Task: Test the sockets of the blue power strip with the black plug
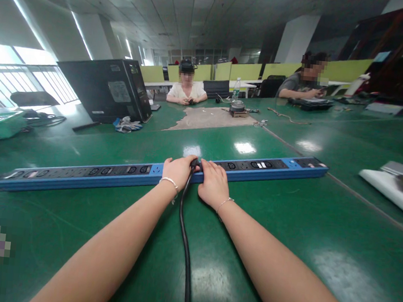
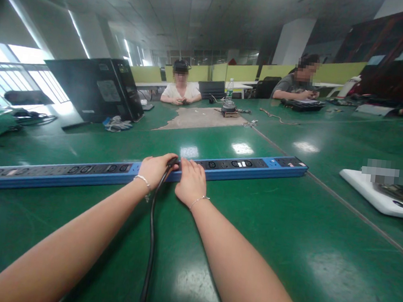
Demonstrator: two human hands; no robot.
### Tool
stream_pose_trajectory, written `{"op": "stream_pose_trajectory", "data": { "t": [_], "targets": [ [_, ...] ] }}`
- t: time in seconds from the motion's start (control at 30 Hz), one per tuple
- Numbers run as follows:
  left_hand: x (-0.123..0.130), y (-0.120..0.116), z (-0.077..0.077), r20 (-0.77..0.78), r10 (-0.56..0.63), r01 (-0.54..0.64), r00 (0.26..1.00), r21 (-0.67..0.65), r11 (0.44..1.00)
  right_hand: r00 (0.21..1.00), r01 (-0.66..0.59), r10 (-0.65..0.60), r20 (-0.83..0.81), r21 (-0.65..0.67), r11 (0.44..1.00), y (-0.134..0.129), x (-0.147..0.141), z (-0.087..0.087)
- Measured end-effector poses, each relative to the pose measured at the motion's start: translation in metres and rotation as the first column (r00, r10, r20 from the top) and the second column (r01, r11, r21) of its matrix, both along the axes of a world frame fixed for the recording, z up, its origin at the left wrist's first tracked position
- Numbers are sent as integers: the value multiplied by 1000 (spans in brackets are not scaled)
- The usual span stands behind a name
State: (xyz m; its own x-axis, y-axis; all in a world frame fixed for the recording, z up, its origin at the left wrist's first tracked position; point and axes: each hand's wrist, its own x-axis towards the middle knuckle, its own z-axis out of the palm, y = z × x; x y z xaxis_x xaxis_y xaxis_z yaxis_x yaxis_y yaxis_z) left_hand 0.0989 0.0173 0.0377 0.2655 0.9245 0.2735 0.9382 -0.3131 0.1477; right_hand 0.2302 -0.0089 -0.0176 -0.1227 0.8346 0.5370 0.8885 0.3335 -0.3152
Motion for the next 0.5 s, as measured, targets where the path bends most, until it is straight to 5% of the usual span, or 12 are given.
{"op": "stream_pose_trajectory", "data": {
  "t": [0.5],
  "targets": [
    [-5, -14, -14, -52, -87, 91, 995, 67, 994, 997, -17, 15, -77, -23, 1000, 0, -2, 3]
  ]
}}
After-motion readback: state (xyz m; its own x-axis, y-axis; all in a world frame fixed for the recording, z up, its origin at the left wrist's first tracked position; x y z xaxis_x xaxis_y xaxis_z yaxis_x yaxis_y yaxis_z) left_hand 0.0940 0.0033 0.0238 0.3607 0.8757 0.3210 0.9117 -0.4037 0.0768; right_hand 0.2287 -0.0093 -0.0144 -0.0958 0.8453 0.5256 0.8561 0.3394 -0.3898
